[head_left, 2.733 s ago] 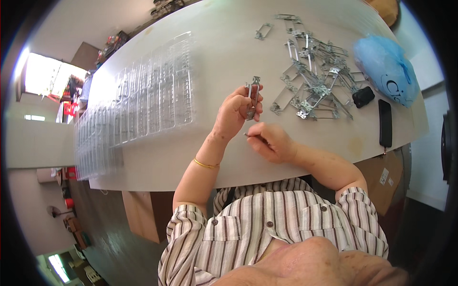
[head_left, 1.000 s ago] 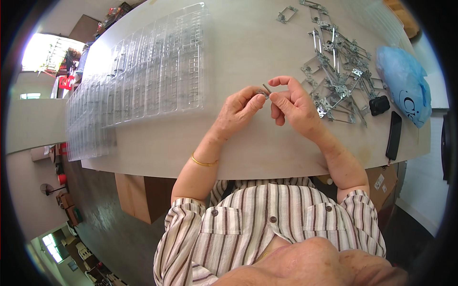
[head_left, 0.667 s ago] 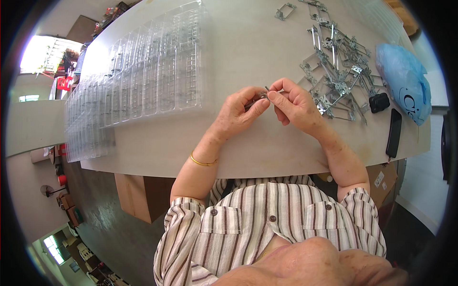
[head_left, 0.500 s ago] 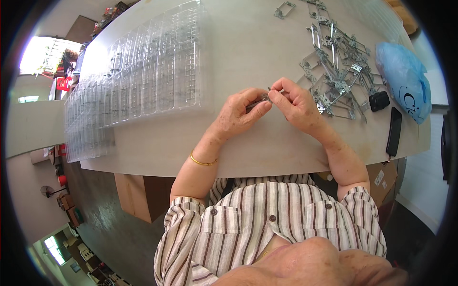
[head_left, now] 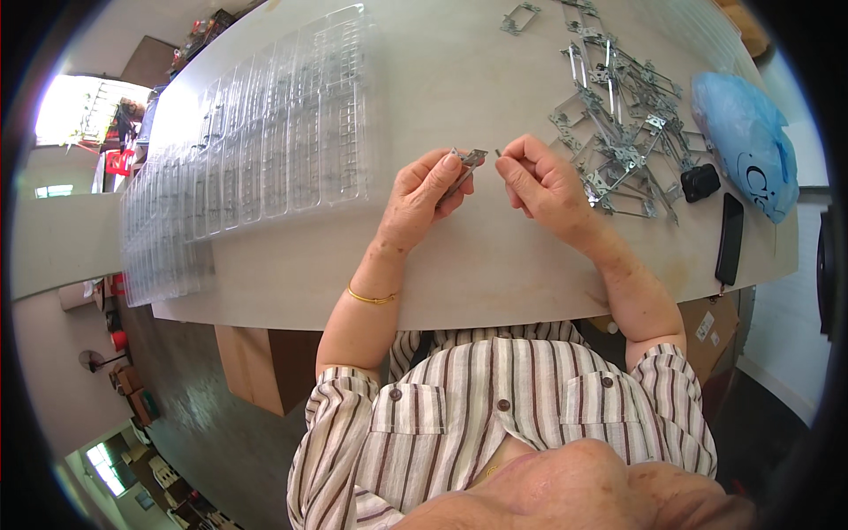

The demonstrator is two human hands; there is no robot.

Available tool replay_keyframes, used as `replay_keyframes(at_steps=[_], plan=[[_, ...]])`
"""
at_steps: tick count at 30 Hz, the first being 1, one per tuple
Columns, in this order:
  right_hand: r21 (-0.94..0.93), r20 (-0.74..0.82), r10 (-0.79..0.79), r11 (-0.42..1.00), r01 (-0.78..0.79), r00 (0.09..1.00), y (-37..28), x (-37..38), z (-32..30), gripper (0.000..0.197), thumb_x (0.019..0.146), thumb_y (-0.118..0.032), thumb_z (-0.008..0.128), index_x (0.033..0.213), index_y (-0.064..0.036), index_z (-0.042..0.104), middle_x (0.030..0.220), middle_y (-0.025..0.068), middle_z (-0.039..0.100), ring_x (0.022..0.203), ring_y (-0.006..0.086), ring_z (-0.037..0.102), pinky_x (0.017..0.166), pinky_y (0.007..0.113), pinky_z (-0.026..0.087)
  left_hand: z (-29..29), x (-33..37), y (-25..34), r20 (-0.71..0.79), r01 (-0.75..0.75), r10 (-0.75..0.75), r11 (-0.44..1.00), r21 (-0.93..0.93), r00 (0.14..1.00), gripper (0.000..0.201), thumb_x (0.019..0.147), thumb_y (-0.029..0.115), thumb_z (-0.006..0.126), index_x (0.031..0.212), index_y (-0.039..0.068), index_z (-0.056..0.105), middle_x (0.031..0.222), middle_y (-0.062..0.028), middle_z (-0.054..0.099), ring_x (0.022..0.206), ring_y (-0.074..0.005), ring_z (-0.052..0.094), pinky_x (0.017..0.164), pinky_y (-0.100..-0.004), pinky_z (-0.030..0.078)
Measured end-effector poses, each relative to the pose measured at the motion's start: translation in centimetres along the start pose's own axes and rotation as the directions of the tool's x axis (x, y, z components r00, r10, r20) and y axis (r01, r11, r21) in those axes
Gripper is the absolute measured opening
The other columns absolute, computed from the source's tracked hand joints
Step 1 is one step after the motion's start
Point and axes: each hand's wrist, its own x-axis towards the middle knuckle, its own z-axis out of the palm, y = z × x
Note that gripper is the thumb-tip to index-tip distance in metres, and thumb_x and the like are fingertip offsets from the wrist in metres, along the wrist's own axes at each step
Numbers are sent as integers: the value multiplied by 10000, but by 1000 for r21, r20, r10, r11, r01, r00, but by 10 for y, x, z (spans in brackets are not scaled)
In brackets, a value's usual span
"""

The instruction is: Manually assemble small metal bracket components and place them into a plastic organizer tray.

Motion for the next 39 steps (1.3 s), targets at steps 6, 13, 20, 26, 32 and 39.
replay_keyframes(at_steps=[6, 13, 20, 26, 32, 39], plan=[[-31, 5, -73, 997, 73, 997, 7, 1, 4, 124, 1011, -158, 604, 975, -43, 574, 682, -42, 527, 586, 43, 479, 524, 217, 389, -2, 2, -5, 11, -23, 23, 1000, -11, 1000, 356, 1066, 342, 516, 1124, 32, 681, 786, 16, 594, 545, -17, 379, 465, -183, 269], [-75, 16, -54, 996, 55, 998, 6, 1, 3, 123, 1010, -154, 599, 1005, -35, 567, 677, -39, 526, 589, 43, 481, 525, 222, 384, -1, 2, -7, -6, -48, 48, 998, 29, 999, 314, 1048, 308, 567, 1139, 32, 684, 791, 29, 594, 577, -13, 405, 491, -181, 300], [43, 105, 78, 996, -82, 991, -7, 0, -1, 257, 1041, -236, 568, 1195, -33, 534, 678, -21, 558, 573, 60, 512, 523, 223, 411, -3, -2, -5, 42, -91, 84, 969, 230, 996, 350, 1041, 337, 566, 1146, 25, 685, 812, 18, 609, 613, -23, 419, 521, -186, 322], [259, 203, 100, 954, -152, 974, 1, 7, -8, 270, 1057, -280, 534, 1167, -34, 551, 707, -5, 598, 529, 78, 542, 518, 217, 435, -1, -1, -5, 45, -19, 11, 985, 173, 999, 341, 1033, 335, 582, 1144, 28, 681, 812, 15, 612, 613, -21, 416, 528, -192, 319], [226, 266, 207, 936, -269, 942, 1, 7, -15, 289, 1047, -340, 542, 1042, -53, 574, 708, 23, 634, 546, 101, 595, 493, 224, 455, 2, -1, -6, 84, -88, 73, 977, 196, 994, 295, 1015, 300, 622, 1137, 32, 613, 816, 8, 613, 611, -19, 420, 529, -192, 325], [40, 141, 164, 984, -172, 976, 2, 3, -11, 274, 1034, -317, 557, 985, -47, 573, 694, 18, 627, 569, 88, 596, 495, 228, 458, 4, -5, -9, 231, -49, -1, 976, 210, 973, 313, 986, 299, 675, 1092, 16, 596, 869, 5, 606, 802, -64, 549, 696, -224, 450]])
